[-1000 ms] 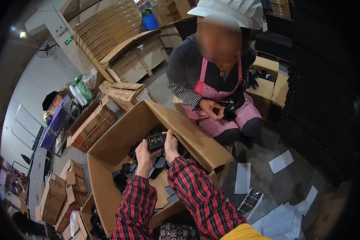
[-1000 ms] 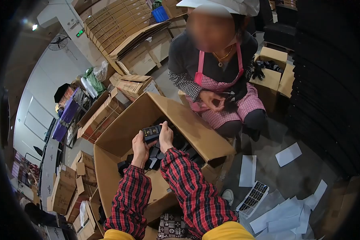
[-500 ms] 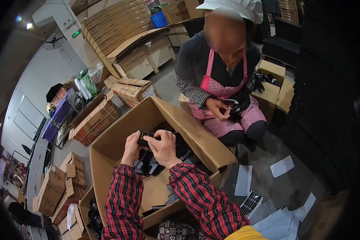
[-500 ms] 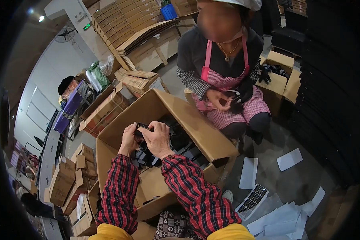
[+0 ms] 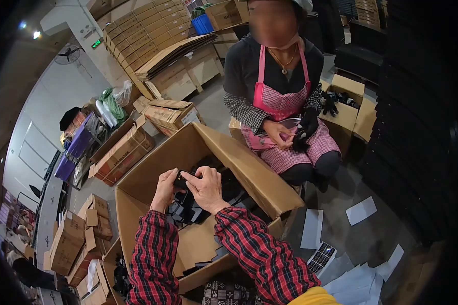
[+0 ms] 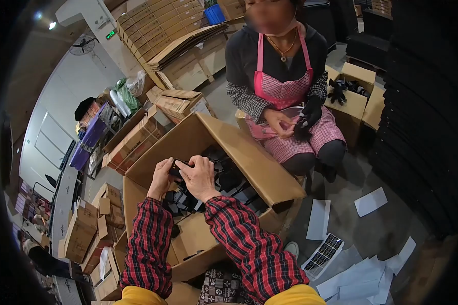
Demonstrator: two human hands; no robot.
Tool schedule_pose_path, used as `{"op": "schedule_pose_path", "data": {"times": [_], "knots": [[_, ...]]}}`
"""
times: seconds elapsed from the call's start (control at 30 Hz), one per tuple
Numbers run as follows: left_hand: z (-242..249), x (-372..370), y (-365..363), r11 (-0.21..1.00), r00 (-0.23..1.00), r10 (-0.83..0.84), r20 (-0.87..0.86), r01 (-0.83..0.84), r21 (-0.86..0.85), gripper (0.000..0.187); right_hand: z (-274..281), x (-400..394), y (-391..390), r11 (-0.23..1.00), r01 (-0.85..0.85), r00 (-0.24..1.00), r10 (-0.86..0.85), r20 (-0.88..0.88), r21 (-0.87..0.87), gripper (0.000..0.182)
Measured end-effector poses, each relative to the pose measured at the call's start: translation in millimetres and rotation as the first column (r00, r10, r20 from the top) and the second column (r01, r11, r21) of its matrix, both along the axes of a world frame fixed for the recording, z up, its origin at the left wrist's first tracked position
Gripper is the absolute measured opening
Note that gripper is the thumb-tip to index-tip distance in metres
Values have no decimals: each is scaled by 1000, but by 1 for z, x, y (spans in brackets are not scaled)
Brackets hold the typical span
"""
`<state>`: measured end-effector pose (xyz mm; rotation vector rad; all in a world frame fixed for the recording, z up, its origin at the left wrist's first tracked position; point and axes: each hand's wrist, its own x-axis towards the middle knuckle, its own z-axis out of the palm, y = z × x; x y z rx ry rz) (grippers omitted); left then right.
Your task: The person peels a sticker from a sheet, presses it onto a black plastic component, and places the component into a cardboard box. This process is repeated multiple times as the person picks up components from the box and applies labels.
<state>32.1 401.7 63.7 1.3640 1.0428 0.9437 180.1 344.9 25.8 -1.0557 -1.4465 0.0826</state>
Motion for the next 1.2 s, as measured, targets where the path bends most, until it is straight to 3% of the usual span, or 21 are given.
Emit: {"op": "schedule_pose_path", "data": {"times": [0.63,0.7,0.8,0.87,1.03,1.2], "knots": [[23,-15,-6,999,997,53,51,-53,5,24,-6,5,-4,999,17,1000,-17,-14,-48,28],[27,-16,-6,990,991,135,3,-135,36,24,-5,4,-3,998,9,1000,-10,-12,-61,29],[29,-12,-12,995,993,88,-82,-84,54,25,2,0,-7,1000,-13,996,11,-83,-21,29],[24,-11,-12,998,991,44,-123,-39,47,25,4,-5,-10,955,-265,953,238,-186,-134,30],[14,-10,-7,997,983,-46,-179,56,52,29,-4,-7,-4,957,-263,955,240,-172,-125,30],[21,-10,-11,999,984,-33,-174,40,37,30,-8,-10,-1,941,-264,961,238,-139,-212,32]]}}
